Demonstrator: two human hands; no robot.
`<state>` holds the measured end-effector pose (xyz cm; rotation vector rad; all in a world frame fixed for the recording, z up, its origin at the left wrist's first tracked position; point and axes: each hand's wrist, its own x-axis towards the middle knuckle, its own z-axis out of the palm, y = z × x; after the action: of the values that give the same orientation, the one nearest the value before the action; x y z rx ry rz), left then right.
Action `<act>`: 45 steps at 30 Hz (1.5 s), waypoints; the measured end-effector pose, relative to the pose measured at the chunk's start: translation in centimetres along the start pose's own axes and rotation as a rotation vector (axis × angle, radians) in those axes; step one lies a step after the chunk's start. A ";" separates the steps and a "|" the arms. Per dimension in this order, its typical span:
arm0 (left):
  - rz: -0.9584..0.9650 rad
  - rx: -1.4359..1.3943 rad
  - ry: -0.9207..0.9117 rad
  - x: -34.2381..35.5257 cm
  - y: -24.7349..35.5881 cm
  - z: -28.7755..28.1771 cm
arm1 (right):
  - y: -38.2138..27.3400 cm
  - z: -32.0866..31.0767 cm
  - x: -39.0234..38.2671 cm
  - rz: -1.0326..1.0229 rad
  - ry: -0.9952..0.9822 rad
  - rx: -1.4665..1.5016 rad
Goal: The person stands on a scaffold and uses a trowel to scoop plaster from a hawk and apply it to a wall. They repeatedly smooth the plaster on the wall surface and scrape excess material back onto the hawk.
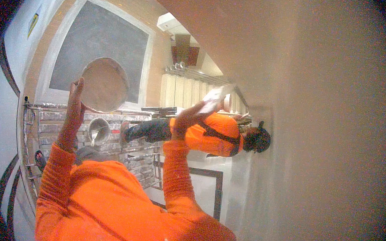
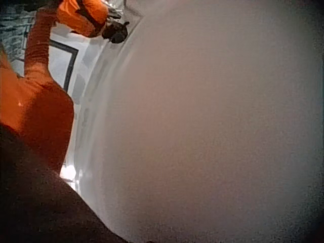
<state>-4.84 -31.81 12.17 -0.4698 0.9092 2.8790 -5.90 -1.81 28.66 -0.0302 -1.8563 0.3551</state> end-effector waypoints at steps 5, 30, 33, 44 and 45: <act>-0.003 0.003 -0.019 -0.6 1.2 0.2 | 1.1 1.2 8.5 0.169 -0.069 0.007; -0.019 -0.007 -0.019 -2.3 1.2 -1.2 | -8.8 3.6 -0.8 -0.673 -0.345 -0.208; -0.029 0.005 -0.036 -2.1 0.7 -1.3 | -5.7 1.7 -1.3 -0.175 -0.216 0.048; -0.017 -0.006 0.010 -2.7 2.4 -3.3 | -19.3 7.4 2.5 0.176 -0.078 0.312; -0.018 0.004 0.007 -2.8 2.7 -3.6 | -22.0 8.3 1.0 0.022 -0.078 0.325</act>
<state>-1.73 -36.05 11.72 -0.4861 0.9065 2.8611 -10.53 -24.47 32.98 0.1877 -1.8559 0.6772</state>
